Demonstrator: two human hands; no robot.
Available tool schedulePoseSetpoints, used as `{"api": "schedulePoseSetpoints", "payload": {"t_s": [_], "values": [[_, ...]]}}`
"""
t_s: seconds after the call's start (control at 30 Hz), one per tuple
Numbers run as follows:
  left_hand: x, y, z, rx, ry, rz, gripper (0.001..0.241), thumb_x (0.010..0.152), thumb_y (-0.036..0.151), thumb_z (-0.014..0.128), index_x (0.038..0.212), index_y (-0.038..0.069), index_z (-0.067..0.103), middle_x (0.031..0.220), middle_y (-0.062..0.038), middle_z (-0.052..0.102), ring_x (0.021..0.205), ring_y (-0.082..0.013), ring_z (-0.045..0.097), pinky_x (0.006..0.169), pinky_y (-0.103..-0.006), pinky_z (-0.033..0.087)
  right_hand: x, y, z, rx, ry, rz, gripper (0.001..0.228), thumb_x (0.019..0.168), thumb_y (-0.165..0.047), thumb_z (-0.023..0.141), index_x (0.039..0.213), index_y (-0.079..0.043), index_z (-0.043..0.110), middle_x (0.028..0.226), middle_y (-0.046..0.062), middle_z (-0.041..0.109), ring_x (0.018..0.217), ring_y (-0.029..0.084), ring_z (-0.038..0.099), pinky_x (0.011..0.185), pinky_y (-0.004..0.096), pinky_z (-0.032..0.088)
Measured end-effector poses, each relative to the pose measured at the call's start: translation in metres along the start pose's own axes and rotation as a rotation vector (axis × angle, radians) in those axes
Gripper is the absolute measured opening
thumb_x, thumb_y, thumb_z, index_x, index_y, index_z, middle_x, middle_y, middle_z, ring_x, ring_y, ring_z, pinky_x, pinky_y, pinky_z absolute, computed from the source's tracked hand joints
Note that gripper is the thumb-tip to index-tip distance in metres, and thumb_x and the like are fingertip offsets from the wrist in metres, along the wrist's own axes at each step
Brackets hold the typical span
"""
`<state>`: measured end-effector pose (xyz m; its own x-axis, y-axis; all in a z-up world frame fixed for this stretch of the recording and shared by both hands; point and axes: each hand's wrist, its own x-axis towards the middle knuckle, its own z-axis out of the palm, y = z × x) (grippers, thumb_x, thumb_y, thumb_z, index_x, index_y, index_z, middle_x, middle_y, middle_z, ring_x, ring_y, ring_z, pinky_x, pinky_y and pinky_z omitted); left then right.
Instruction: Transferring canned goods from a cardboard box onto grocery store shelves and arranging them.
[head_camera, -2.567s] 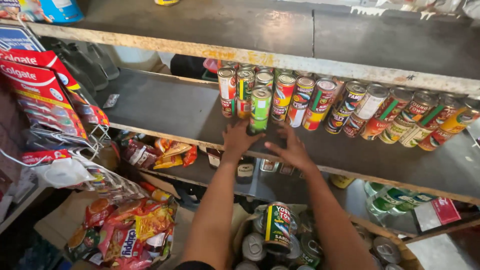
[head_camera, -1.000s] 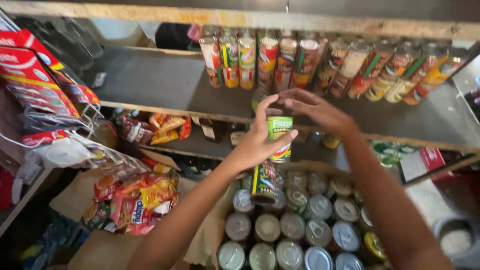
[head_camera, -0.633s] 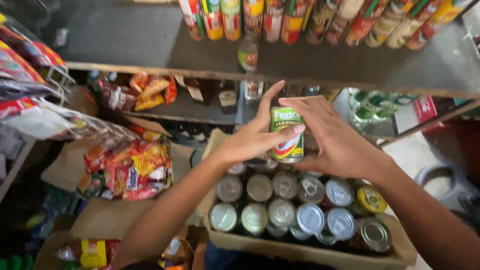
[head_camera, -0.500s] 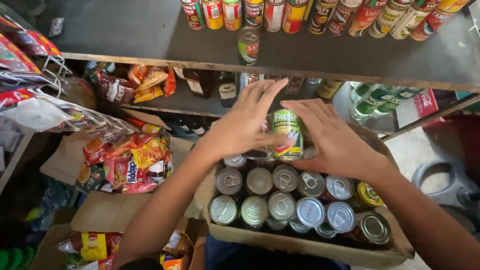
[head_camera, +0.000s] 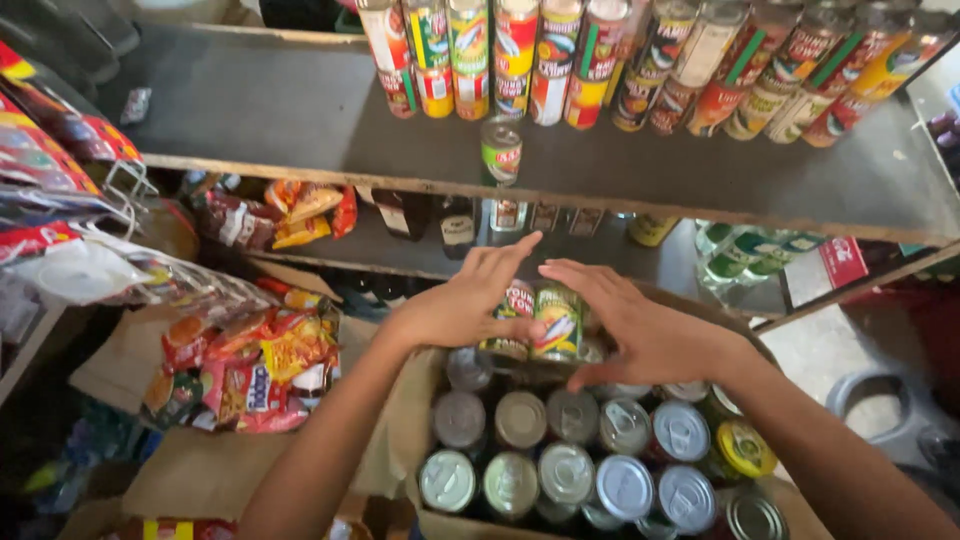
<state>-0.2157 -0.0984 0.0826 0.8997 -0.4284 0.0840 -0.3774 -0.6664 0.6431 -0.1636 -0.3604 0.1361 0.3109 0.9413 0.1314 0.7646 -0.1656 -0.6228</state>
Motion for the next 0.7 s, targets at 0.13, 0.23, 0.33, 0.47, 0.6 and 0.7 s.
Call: {"api": "schedulePoseSetpoints", "payload": {"t_s": [0.13,0.23,0.33,0.47,0.6,0.7], "values": [[0.04,-0.066,0.005,0.021,0.213,0.034,0.104,0.096,0.061,0.065,0.167,0.004,0.015,0.167,-0.026,0.034,0.151,-0.045,0.033,0.123,-0.053,0.028,0.034,0.052,-0.012,0.063,0.039,0.073,0.073,0.096,-0.032,0.069,0.156,-0.009,0.034,0.159,0.016,0.038,0.148,0.038,0.037,0.12,0.046,0.03],[0.079,-0.109,0.008,0.047,0.553,-0.028,0.104,0.095,0.058,0.071,0.165,0.002,0.018,0.163,-0.027,0.035,0.15,-0.0452,0.034,0.123,-0.0538,0.029,0.082,0.1,-0.009,0.336,0.242,0.234,0.061,0.098,-0.038,0.06,0.151,-0.014,0.043,0.149,0.016,0.041,0.145,0.032,0.049,0.116,0.041,0.042],[0.115,-0.132,0.007,0.017,0.798,-0.14,0.115,0.082,0.056,0.081,0.16,-0.001,0.018,0.153,-0.03,0.037,0.142,-0.046,0.038,0.118,-0.0544,0.032,0.121,0.175,0.011,-0.128,0.374,0.186,0.064,0.097,-0.045,0.064,0.149,-0.014,0.043,0.146,0.012,0.05,0.139,0.035,0.044,0.117,0.051,0.04],[0.135,-0.135,0.005,-0.151,0.812,-0.128,0.11,0.074,0.056,0.082,0.154,0.001,0.027,0.136,-0.025,0.056,0.126,-0.0418,0.056,0.107,-0.0514,0.044,0.134,0.205,0.031,-0.541,0.334,0.33,0.073,0.084,-0.057,0.068,0.146,-0.023,0.048,0.149,0.01,0.046,0.142,0.035,0.036,0.105,0.068,0.033],[0.151,-0.17,0.025,-0.075,0.772,-0.255,0.089,0.081,0.052,0.078,0.147,0.005,0.04,0.12,-0.02,0.071,0.115,-0.0417,0.067,0.099,-0.0524,0.046,0.136,0.216,0.035,-0.604,0.325,0.379,0.082,0.074,-0.055,0.076,0.144,-0.023,0.05,0.152,0.009,0.043,0.141,0.034,0.034,0.103,0.073,0.029],[0.16,-0.172,0.032,-0.038,0.853,-0.216,0.078,0.084,0.051,0.079,0.138,0.004,0.048,0.118,-0.02,0.074,0.114,-0.0408,0.069,0.097,-0.0521,0.045,0.132,0.202,0.024,-0.536,0.336,0.387,0.081,0.076,-0.06,0.073,0.145,-0.025,0.049,0.15,0.006,0.045,0.142,0.033,0.037,0.108,0.066,0.032]]}}
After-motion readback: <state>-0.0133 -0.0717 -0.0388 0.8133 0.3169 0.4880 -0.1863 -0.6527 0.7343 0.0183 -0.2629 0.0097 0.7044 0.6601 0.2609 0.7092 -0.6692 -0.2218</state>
